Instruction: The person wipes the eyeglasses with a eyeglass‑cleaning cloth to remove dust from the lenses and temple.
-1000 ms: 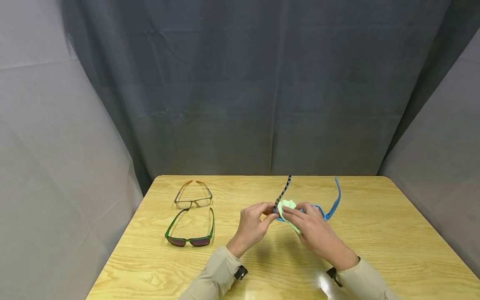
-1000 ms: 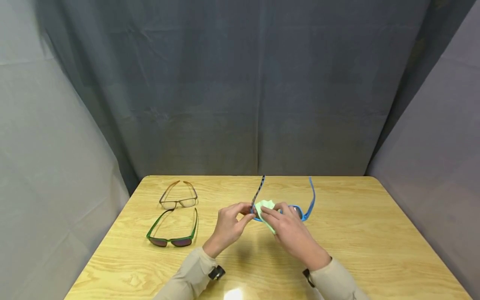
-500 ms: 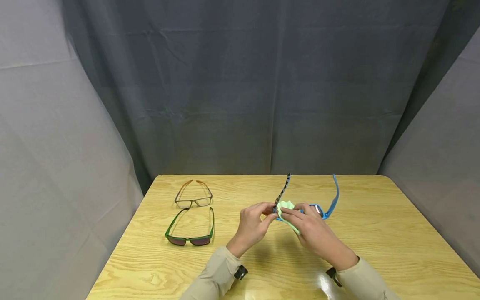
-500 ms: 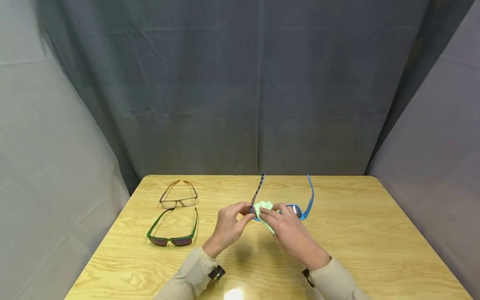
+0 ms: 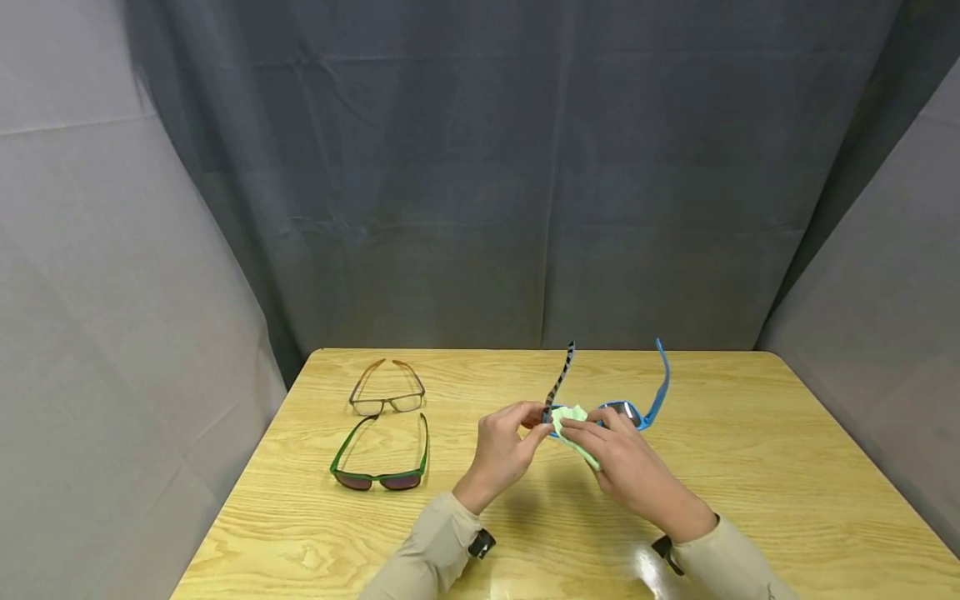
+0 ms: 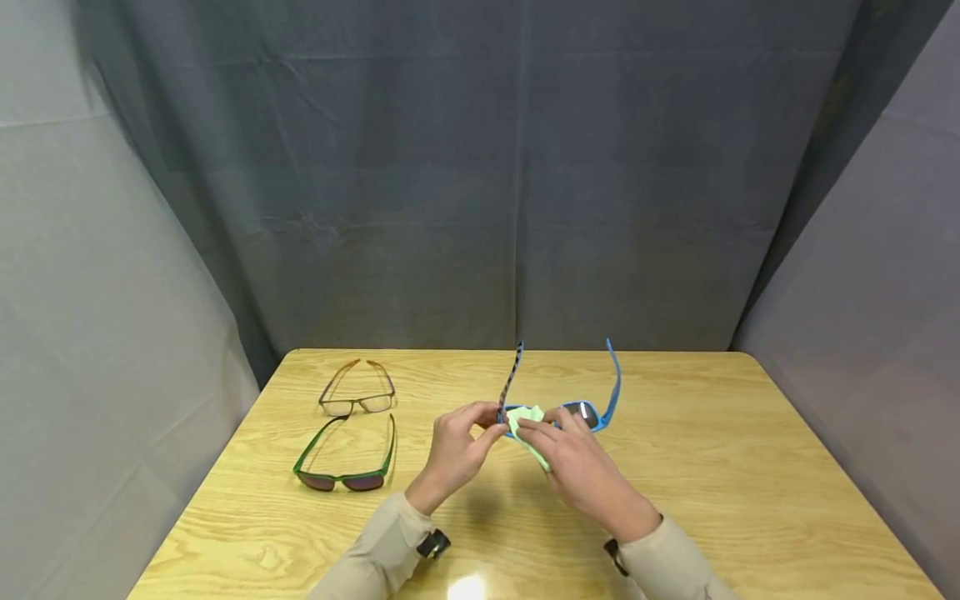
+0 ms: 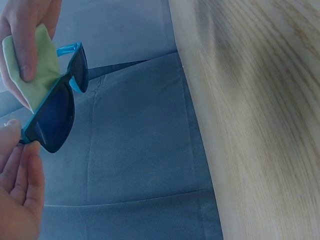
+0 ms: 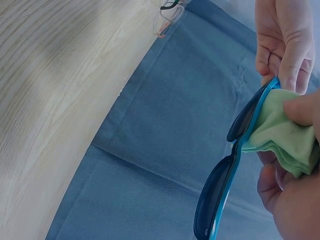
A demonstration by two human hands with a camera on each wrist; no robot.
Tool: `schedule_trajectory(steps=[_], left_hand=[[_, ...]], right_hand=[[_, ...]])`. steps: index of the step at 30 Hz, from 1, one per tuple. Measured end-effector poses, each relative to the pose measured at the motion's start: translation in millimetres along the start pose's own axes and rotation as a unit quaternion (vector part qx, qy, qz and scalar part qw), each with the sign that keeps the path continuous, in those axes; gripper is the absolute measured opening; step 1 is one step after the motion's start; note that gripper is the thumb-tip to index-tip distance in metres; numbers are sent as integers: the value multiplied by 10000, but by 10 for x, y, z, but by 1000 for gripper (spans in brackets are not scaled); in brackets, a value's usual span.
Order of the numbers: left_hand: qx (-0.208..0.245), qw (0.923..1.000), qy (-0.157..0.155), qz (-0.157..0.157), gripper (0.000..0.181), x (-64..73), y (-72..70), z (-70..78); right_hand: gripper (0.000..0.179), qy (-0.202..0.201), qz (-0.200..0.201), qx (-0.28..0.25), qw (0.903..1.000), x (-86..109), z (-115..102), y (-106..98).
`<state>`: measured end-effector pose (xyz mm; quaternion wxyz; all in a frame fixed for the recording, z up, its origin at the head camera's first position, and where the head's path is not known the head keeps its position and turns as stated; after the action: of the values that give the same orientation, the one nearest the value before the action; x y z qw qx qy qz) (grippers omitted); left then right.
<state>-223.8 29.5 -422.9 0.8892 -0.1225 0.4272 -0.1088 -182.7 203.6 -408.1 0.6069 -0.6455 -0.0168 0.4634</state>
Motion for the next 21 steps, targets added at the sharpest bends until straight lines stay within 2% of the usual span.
schedule_trajectory(steps=[6, 11, 21], left_hand=[[-48, 9999, 9, 105, 18, -2, -14, -19], [-47, 9999, -55, 141, 18, 7, -19, -41], [-139, 9988, -304, 359, 17, -3, -73, -53]], right_hand=[[50, -48, 200, -94, 9997, 1, 0, -30], [44, 19, 175, -154, 9997, 35, 5, -45], [43, 386, 130, -354, 9985, 100, 31, -36]])
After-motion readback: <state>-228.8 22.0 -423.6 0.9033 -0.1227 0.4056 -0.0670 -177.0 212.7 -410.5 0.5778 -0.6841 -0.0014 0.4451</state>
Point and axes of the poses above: each hand's wrist, its own x-axis away from the middle knuckle, its own y-axis out of the palm, z = x × y, the point moved 3 cm from there along -x, towards the middle knuckle, and after that the axes turned 15 degrees about x, right-handed, at the moved point
